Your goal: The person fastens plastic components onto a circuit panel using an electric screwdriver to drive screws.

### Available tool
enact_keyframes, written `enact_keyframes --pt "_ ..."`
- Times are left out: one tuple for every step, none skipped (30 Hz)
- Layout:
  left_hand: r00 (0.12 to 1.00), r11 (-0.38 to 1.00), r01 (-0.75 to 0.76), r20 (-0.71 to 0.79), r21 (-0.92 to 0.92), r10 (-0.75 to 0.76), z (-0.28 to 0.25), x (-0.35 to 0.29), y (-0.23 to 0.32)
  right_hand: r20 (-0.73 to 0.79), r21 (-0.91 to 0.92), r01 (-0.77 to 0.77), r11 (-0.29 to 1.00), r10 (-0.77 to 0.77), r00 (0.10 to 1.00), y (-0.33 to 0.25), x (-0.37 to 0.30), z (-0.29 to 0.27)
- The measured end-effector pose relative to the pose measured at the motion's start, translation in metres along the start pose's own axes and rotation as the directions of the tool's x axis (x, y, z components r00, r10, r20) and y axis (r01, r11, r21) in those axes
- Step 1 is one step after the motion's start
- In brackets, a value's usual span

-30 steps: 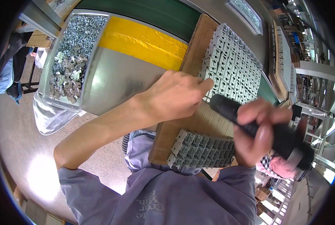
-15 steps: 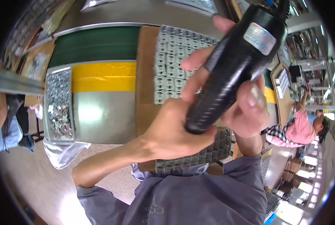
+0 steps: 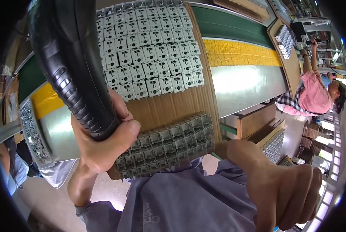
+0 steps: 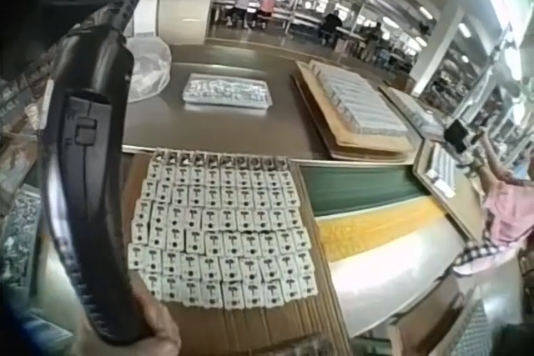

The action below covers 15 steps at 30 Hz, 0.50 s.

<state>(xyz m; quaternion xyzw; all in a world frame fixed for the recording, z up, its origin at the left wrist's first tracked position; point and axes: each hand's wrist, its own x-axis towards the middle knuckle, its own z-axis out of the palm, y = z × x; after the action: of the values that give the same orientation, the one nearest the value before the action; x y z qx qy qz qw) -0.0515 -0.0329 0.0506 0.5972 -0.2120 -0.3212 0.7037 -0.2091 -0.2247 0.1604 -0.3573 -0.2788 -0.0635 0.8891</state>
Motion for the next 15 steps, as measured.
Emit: enact_keyframes --pt "0.999 0.997 -0.037 -0.008 -0.071 0.037 0.002 0.0 -0.003 -0.007 0.001 0.003 1.0 -0.003 1.0 -0.002 -0.004 0.0" --pt "1.0 0.997 -0.013 0.01 -0.072 0.014 0.004 0.0 -0.002 -0.013 0.037 0.015 0.999 -0.014 1.0 -0.002 -0.008 0.001" --pt "1.0 0.998 -0.004 0.012 -0.069 0.005 0.006 0.0 -0.002 -0.018 0.072 0.027 0.997 -0.025 1.0 -0.001 -0.013 0.001" --pt "1.0 0.998 -0.002 0.006 -0.063 0.002 0.008 0.0 -0.003 -0.023 0.109 0.038 0.993 -0.036 0.999 0.0 -0.018 0.002" --pt "1.0 0.998 -0.002 0.001 -0.057 0.002 0.009 -0.001 -0.003 -0.027 0.143 0.05 0.989 -0.046 0.999 0.0 -0.022 0.003" --pt "1.0 0.999 0.004 0.001 -0.054 -0.004 0.01 -0.001 -0.005 -0.03 0.177 0.061 0.982 -0.056 0.998 0.002 -0.026 0.004" --pt "1.0 0.998 -0.009 0.007 -0.061 0.009 0.01 -0.001 -0.007 -0.033 0.212 0.071 0.975 -0.066 0.997 0.003 -0.029 0.004" --pt "1.0 0.998 -0.021 0.013 -0.067 0.022 0.01 -0.001 -0.008 -0.037 0.247 0.082 0.965 -0.075 0.997 0.004 -0.031 0.004" --pt "1.0 0.998 -0.014 0.011 -0.064 0.015 0.011 -0.001 -0.006 -0.041 0.283 0.092 0.955 -0.084 0.996 0.005 -0.032 0.005" --pt "0.999 1.0 0.021 0.033 -0.007 -0.021 0.011 -0.002 -0.002 -0.045 0.288 0.093 0.953 -0.083 0.996 0.005 -0.033 0.004" --pt "0.997 0.997 0.051 0.052 0.052 -0.054 0.011 -0.001 0.0 -0.029 0.247 0.072 0.966 -0.067 0.997 0.004 -0.031 0.003" --pt "0.997 0.997 0.052 0.048 0.055 -0.055 0.01 -0.001 0.0 -0.014 0.204 0.051 0.978 -0.05 0.999 0.004 -0.03 0.002" --pt "0.996 0.997 0.055 0.064 0.053 -0.058 0.008 -0.001 -0.001 -0.012 0.209 0.051 0.977 -0.049 0.999 0.003 -0.034 0.002" --pt "0.995 0.997 0.058 0.08 0.054 -0.062 0.007 -0.001 -0.002 -0.059 0.153 0.046 0.987 -0.037 0.998 0.01 -0.032 -0.001" --pt "0.995 0.997 0.059 0.076 0.058 -0.063 0.006 0.0 -0.002 -0.107 0.095 0.037 0.995 -0.027 0.994 0.015 -0.031 -0.005"
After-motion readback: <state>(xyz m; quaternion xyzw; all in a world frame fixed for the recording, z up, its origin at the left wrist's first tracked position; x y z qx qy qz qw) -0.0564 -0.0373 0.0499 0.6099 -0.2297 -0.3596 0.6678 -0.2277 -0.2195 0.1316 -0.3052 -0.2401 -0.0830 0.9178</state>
